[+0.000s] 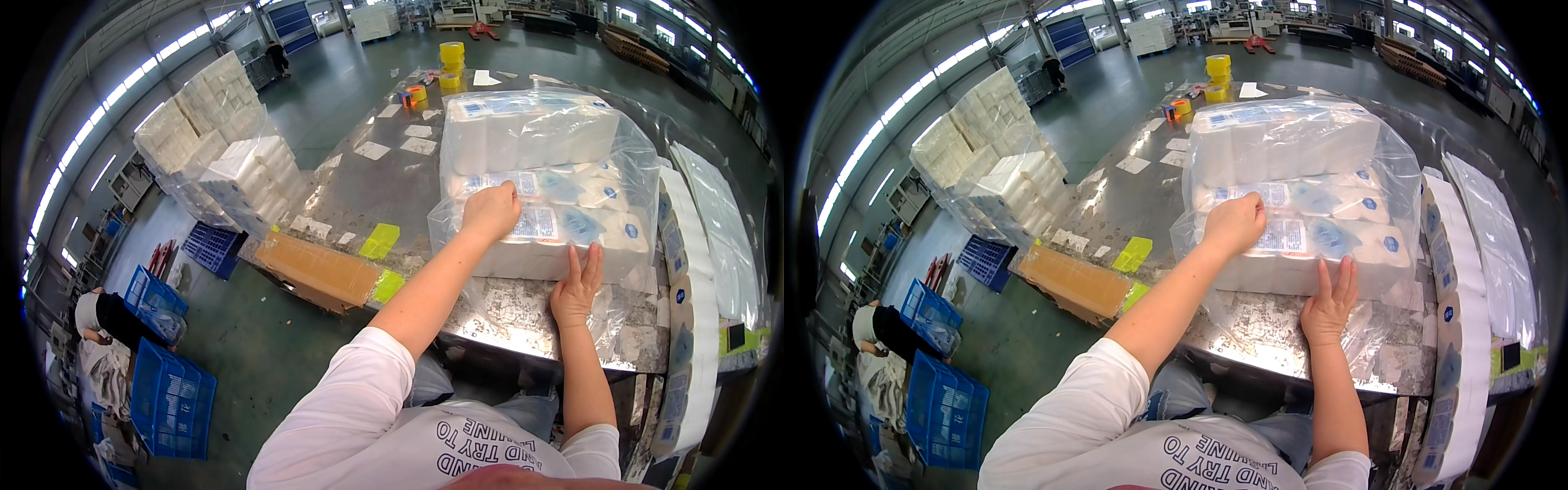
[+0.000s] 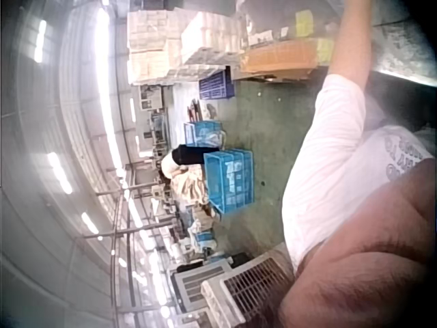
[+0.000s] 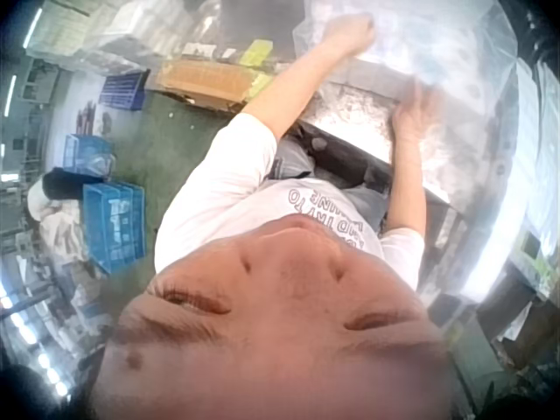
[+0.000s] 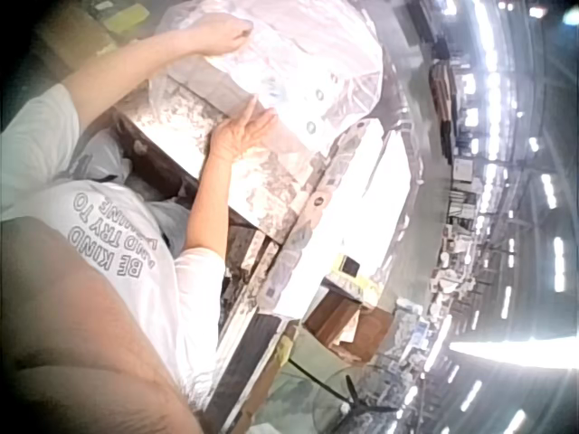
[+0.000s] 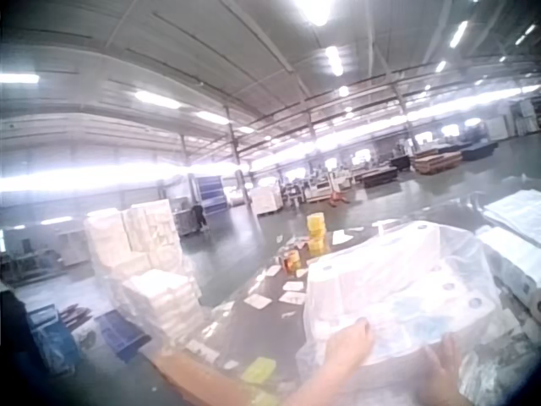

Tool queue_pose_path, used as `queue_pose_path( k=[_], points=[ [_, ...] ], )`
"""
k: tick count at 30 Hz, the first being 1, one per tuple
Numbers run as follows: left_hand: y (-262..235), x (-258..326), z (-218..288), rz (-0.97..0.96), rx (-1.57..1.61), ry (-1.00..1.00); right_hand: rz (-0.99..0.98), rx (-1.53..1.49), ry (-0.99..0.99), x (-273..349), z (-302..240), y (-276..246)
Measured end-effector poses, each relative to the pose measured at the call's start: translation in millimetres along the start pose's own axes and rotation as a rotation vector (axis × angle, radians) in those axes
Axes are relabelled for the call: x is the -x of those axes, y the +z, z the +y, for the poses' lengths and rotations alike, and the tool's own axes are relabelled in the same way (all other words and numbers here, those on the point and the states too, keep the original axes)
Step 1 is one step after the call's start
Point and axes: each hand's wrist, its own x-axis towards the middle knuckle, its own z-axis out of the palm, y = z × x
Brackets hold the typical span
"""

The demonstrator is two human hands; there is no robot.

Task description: The person places individual tissue packs into a large plastic bag on a metal workbench. They continue adding packs to the bag until it is full, then seal the opening and move the packaged bundle to the side of the table.

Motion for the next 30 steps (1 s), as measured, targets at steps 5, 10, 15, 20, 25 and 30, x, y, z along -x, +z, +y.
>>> queue_pose_path(
  k=[5,10,15,20,25,30],
  points=[
    [0.8,0.2,-1.5,0.004,0.019,0.004,-0.002,-0.001,0.002,-0.3,-1.4,-0.7],
    [-3.3,1.2,1.7,-0.01,0.017,0.024,-0.005,0.004,0.01,0.3,-1.3,-0.2],
    [0.5,-0.8,-2.4,-0.011,0.009,0.005,0.003,0.002,-0.001,-0.5,-1.6,0.2],
    [-0.9,-0.4,-0.4,-0.012,-0.003,0.021,0.003,-0.003,0.005,-0.2,-1.6,-0.4],
    [-1.9,-0.1,0.5,-0.017,0.0,0.016,-0.003,0.003,0.006,-0.1,-1.1,-0.1],
    [-1.0,-0.4,0.3,-0.02,-0.003,0.001,0.001,0.006,0.004,-0.4,-1.0,-0.7]
  ],
)
